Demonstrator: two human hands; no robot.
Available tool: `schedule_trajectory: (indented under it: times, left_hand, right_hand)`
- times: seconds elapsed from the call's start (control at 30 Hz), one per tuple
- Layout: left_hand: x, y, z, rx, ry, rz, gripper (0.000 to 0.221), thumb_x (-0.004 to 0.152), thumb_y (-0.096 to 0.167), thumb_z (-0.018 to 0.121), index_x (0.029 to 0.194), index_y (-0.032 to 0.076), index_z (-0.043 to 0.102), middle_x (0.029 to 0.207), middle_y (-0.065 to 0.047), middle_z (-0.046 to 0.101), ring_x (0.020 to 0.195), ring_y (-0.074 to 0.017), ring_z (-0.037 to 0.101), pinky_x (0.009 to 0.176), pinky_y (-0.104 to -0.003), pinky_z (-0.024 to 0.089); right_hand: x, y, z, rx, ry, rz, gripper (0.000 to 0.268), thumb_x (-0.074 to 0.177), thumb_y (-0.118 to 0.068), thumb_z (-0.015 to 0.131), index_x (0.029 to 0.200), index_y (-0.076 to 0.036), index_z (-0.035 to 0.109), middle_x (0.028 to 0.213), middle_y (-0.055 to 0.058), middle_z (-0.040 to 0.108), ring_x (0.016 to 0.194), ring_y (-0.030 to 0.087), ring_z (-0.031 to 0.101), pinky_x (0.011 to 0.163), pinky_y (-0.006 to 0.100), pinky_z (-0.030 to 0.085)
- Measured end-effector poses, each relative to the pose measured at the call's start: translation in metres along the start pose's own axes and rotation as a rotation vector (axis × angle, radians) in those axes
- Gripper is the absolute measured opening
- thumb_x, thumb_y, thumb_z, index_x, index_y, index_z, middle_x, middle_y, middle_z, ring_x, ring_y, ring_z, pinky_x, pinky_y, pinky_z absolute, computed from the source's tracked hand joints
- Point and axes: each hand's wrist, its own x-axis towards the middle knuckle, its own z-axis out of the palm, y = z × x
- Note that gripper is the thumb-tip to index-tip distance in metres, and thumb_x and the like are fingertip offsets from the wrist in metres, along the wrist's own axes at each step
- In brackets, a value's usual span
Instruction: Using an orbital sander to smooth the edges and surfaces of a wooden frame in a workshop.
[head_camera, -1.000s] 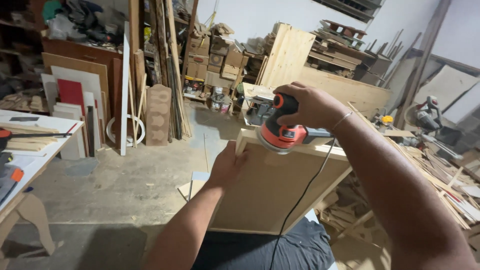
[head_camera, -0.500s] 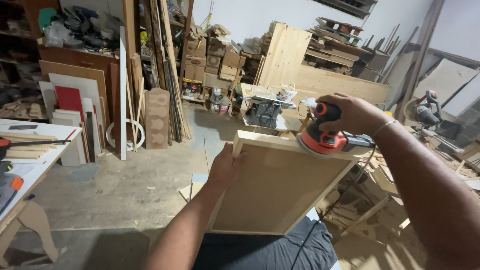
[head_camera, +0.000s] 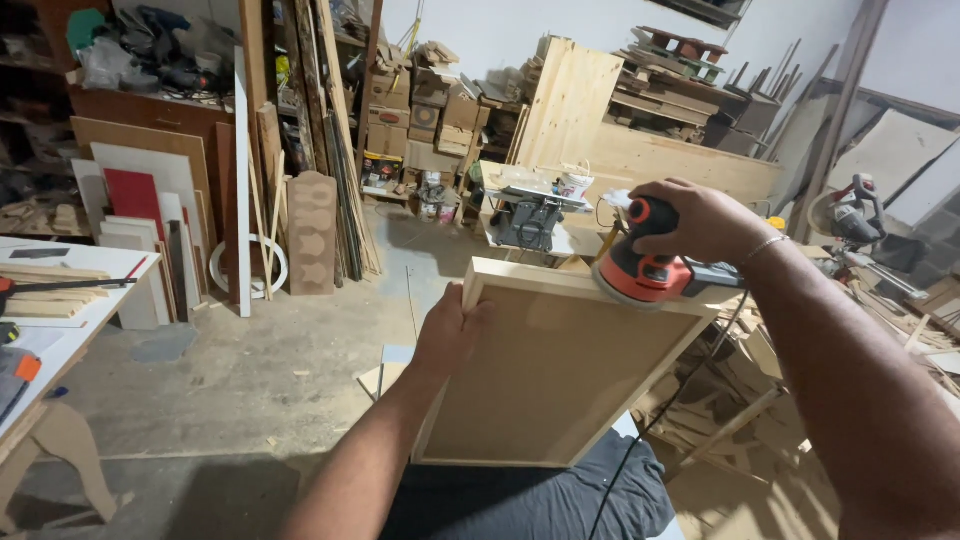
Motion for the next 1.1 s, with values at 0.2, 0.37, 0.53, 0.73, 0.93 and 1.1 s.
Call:
schedule_trajectory:
  times: [0.2, 0.37, 0.53, 0.73, 0.93, 1.1]
  left_hand:
    - [-0.002, 0.004, -0.001, -0.036, 0.015, 0.033, 0.048, 0.100, 0.057, 0.051, 0.108, 0.009, 0.052, 0.086, -0.021, 0.063, 0.087, -0.0432, 0.070, 0.068, -0.056, 0.055]
    - [-0.008, 0.015, -0.005, -0.021, 0.010, 0.015, 0.051, 0.099, 0.057, 0.052, 0.111, 0.007, 0.053, 0.086, -0.023, 0.063, 0.088, -0.0448, 0.070, 0.070, -0.058, 0.053]
    - [-0.005, 0.012, -0.006, 0.011, -0.021, 0.013, 0.044, 0.096, 0.053, 0.054, 0.112, 0.012, 0.049, 0.089, -0.024, 0.062, 0.091, -0.0486, 0.070, 0.072, -0.061, 0.053]
    - [-0.008, 0.021, -0.008, -0.002, -0.021, 0.002, 0.046, 0.093, 0.054, 0.052, 0.111, 0.011, 0.049, 0.088, -0.026, 0.062, 0.089, -0.0510, 0.068, 0.071, -0.062, 0.053]
    - [-0.005, 0.014, -0.007, -0.008, 0.003, 0.026, 0.041, 0.094, 0.053, 0.052, 0.110, 0.015, 0.051, 0.085, -0.020, 0.065, 0.084, -0.0445, 0.072, 0.066, -0.058, 0.055]
    - [0.003, 0.014, -0.010, 0.080, -0.046, -0.005, 0.048, 0.097, 0.055, 0.054, 0.113, 0.010, 0.046, 0.092, -0.028, 0.064, 0.096, -0.0512, 0.069, 0.077, -0.065, 0.054]
  right_hand:
    - [0.006, -0.051, -0.009, 0.032, -0.034, -0.062, 0.079, 0.065, -0.047, 0.087, 0.138, -0.032, 0.059, 0.120, 0.005, 0.067, 0.108, 0.040, 0.068, 0.094, 0.052, 0.055]
    - [0.021, -0.091, -0.003, 0.049, -0.024, -0.133, 0.079, 0.064, -0.050, 0.087, 0.137, -0.033, 0.059, 0.120, 0.004, 0.066, 0.108, 0.039, 0.068, 0.094, 0.053, 0.055]
    - [0.040, -0.123, 0.000, 0.074, -0.016, -0.231, 0.079, 0.065, -0.051, 0.086, 0.137, -0.031, 0.059, 0.120, 0.004, 0.065, 0.109, 0.039, 0.066, 0.094, 0.053, 0.054]
    - [0.050, -0.154, 0.001, 0.094, -0.008, -0.311, 0.079, 0.067, -0.050, 0.087, 0.138, -0.029, 0.059, 0.120, 0.006, 0.065, 0.109, 0.040, 0.066, 0.093, 0.054, 0.054]
    - [0.050, -0.157, 0.001, 0.124, -0.011, -0.338, 0.081, 0.066, -0.049, 0.088, 0.137, -0.026, 0.058, 0.120, 0.007, 0.065, 0.109, 0.042, 0.066, 0.091, 0.055, 0.054]
    - [0.038, -0.131, -0.003, 0.092, -0.040, -0.257, 0.082, 0.064, -0.049, 0.089, 0.138, -0.030, 0.059, 0.120, 0.005, 0.066, 0.109, 0.041, 0.066, 0.093, 0.054, 0.055]
